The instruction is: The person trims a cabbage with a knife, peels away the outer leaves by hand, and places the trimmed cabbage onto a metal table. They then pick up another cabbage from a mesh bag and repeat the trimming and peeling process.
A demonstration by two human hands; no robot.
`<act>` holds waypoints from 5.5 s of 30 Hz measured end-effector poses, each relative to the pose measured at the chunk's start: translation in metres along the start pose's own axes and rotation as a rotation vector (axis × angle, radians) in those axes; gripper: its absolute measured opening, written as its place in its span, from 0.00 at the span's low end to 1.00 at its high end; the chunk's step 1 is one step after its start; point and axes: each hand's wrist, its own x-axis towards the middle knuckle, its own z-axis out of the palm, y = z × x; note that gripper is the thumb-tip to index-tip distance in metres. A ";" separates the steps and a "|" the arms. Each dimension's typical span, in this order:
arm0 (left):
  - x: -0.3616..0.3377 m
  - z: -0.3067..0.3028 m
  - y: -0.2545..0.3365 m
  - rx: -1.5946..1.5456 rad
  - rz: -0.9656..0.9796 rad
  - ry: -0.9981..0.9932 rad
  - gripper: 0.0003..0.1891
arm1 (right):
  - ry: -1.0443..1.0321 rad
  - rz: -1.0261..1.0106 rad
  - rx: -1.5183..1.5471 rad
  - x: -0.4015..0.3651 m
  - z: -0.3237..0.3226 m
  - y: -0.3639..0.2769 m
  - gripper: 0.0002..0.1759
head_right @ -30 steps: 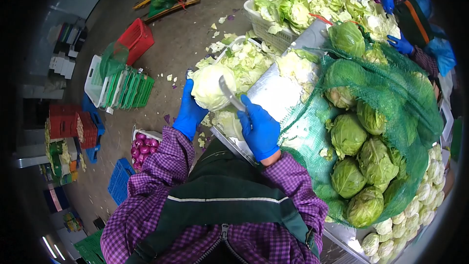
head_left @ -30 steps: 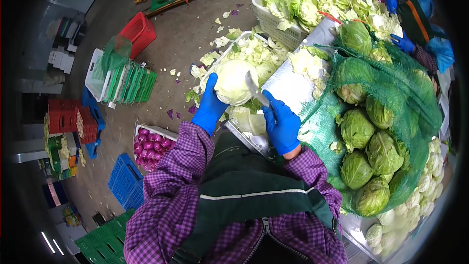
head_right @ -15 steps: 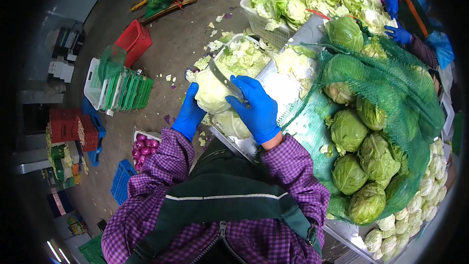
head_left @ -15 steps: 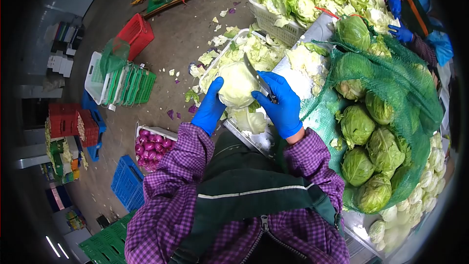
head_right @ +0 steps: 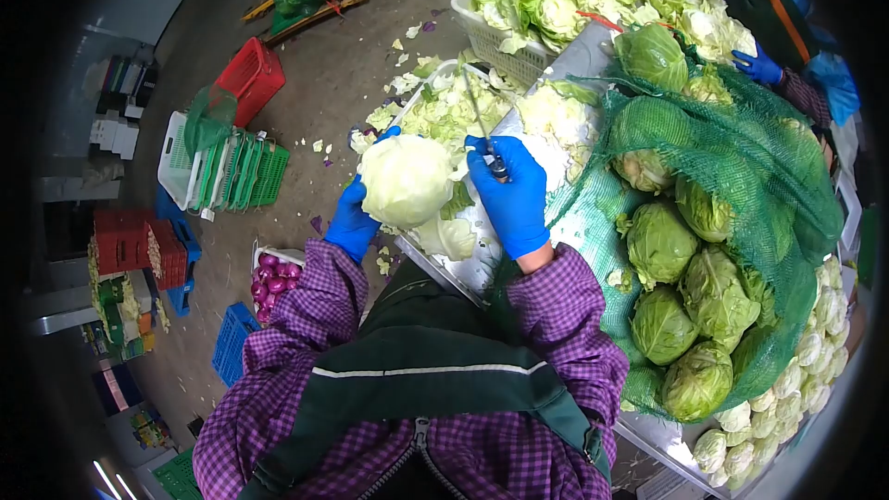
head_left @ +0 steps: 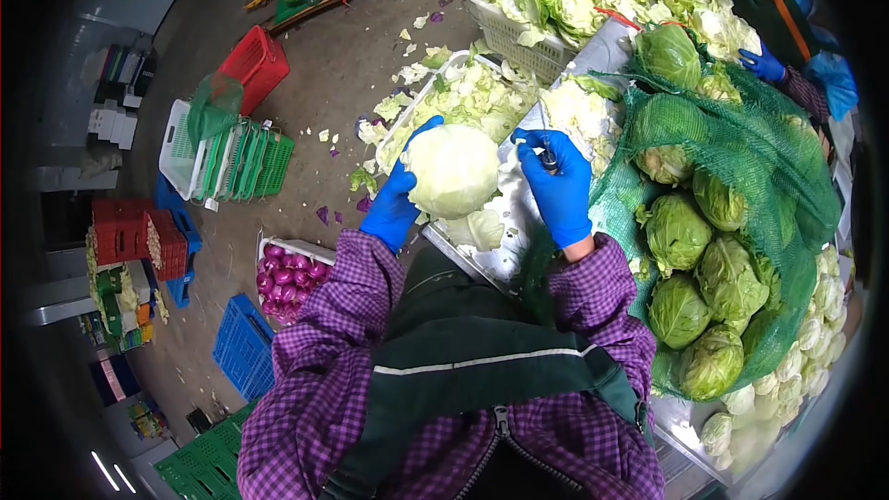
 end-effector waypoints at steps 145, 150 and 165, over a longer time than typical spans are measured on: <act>-0.102 0.205 -0.111 0.183 -0.620 -0.842 0.55 | 0.463 0.254 1.025 -0.302 -0.189 -0.006 0.36; -0.119 0.253 -0.157 0.243 -0.525 -1.003 0.52 | 0.760 0.022 1.212 -0.324 -0.214 -0.036 0.44; -0.214 0.485 -0.417 0.480 -0.691 -1.138 0.34 | 1.119 -0.124 1.111 -0.559 -0.540 -0.019 0.42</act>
